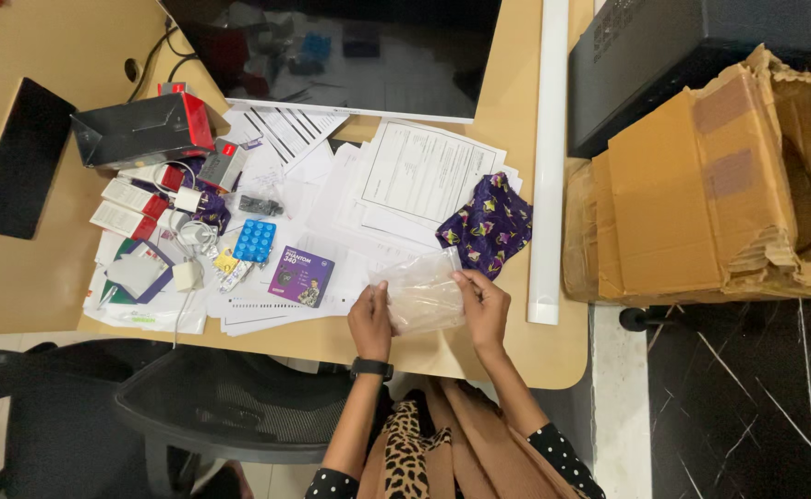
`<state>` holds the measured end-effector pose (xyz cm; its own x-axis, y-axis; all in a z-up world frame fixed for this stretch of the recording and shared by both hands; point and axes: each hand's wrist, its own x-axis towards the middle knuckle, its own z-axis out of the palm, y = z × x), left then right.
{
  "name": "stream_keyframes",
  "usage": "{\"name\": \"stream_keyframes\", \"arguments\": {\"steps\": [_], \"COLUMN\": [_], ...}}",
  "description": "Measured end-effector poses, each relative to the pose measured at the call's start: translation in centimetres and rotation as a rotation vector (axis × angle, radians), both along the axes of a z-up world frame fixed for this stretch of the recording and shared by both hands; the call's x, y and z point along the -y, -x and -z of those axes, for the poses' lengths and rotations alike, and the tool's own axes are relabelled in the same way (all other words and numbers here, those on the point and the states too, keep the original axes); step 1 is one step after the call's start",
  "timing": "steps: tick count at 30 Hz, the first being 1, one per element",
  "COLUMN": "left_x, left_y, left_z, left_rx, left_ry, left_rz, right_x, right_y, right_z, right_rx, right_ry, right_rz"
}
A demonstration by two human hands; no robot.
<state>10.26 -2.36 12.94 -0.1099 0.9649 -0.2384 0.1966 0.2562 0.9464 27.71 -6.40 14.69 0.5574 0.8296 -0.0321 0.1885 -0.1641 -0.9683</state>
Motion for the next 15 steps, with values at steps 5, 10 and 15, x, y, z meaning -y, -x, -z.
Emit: {"name": "stream_keyframes", "arguments": {"steps": [5,10,15], "left_x": [-0.2,-1.0,-2.5], "left_y": [1.6,6.2,11.9], "left_z": [-1.7,-0.9,1.3], "left_rx": [-0.35,-0.355,-0.199], "left_ry": [-0.156,-0.245,-0.398], "left_rz": [0.042,0.053,-0.005], "right_x": [-0.4,-1.3,-1.7], "right_y": [1.7,5.1,10.6], "right_z": [-0.9,-1.7,-1.7], "right_rx": [0.103,0.162,0.27], "right_ry": [-0.03,0.008,-0.221], "right_rz": [-0.005,-0.051,-0.183]}}
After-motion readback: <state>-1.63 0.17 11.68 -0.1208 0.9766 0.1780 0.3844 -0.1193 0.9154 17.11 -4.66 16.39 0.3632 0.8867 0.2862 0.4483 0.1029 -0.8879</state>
